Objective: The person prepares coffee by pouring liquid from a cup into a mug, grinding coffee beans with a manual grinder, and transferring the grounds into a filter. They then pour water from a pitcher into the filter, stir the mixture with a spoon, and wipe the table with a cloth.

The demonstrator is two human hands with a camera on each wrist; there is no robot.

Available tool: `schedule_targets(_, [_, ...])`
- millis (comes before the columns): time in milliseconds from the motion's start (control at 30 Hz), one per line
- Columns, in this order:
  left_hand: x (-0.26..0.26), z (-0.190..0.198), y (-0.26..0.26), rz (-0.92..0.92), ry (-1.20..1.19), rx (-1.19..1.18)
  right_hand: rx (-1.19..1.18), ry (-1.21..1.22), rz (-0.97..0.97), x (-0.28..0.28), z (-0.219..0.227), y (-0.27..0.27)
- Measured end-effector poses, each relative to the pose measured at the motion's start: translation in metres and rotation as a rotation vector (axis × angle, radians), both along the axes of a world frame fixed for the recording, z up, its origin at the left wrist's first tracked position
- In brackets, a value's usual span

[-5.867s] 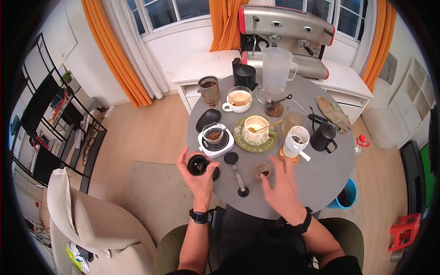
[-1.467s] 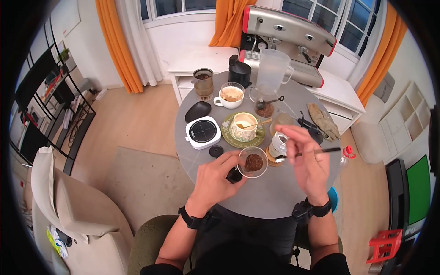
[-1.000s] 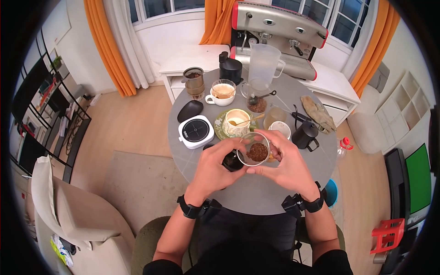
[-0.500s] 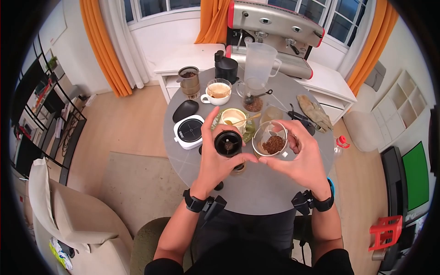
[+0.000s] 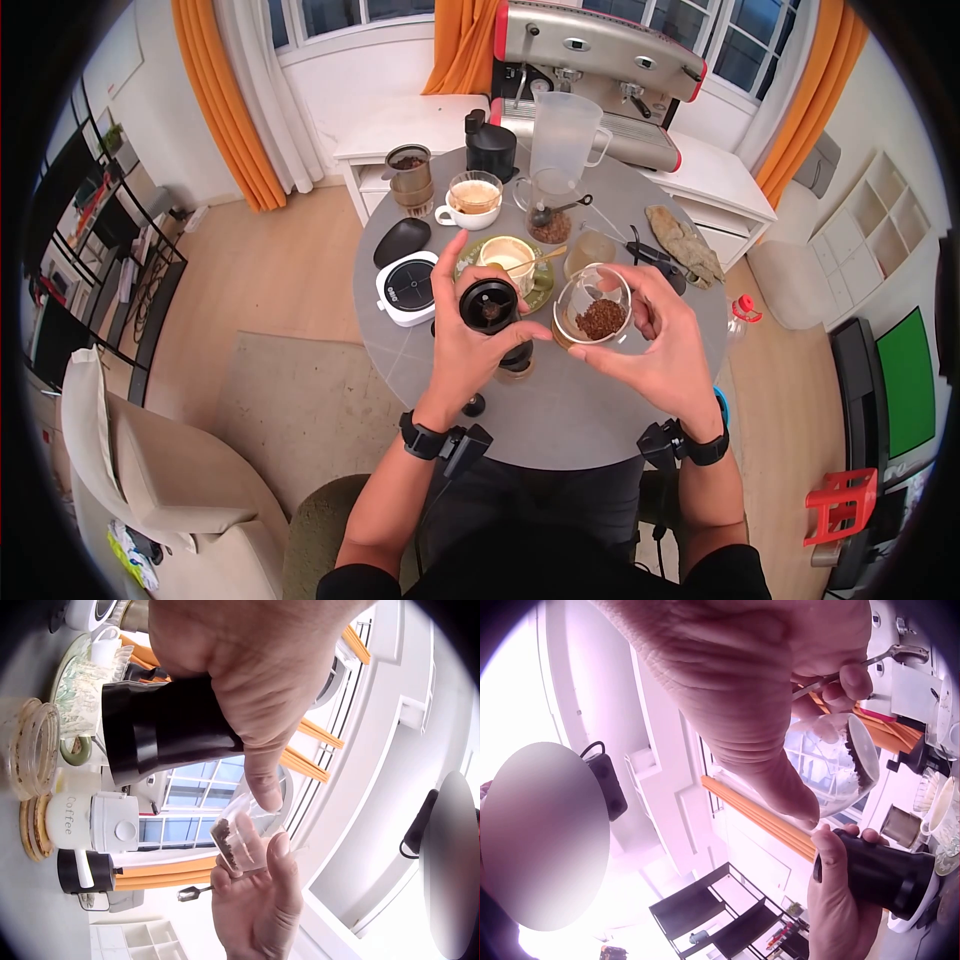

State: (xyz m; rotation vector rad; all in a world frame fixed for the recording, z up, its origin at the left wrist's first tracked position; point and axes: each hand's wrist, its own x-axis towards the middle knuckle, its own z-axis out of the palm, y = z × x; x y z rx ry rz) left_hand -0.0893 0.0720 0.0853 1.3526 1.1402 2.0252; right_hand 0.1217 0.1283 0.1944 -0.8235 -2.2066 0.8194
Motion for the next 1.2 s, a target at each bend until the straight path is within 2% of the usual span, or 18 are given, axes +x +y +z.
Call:
schedule_targets(200, [0.002, -0.001, 0.001, 0.006, 0.092, -0.016, 0.009, -0.029, -0.014, 0.001, 0.0, 0.001])
schedule_targets(300, [0.007, -0.003, 0.002, 0.04, 0.224, -0.06, 0.115, -0.005, 0.038, -0.005, 0.006, 0.004])
schedule_targets(400, [0.013, 0.0, 0.002, 0.073, 0.303, -0.067, 0.11, -0.021, 0.103, -0.009, 0.015, 0.012])
schedule_targets(500, [0.015, 0.001, 0.002, 0.038, 0.303, -0.093, 0.142, -0.024, 0.184, -0.015, 0.023, 0.017])
schedule_targets(600, [0.014, 0.0, 0.003, 0.036, 0.315, -0.085, 0.171, -0.128, 0.219, -0.019, 0.03, 0.019])
schedule_targets(800, [0.01, 0.002, 0.007, 0.033, 0.305, -0.091, 0.182, -0.181, 0.212, -0.024, 0.033, 0.022])
schedule_targets(1000, [0.011, 0.001, 0.009, 0.026, 0.323, -0.113, 0.182, -0.101, 0.265, -0.028, 0.023, 0.03])
schedule_targets(1200, [0.014, 0.004, 0.008, 0.01, 0.327, -0.124, 0.354, -0.234, 0.31, -0.035, 0.032, 0.027])
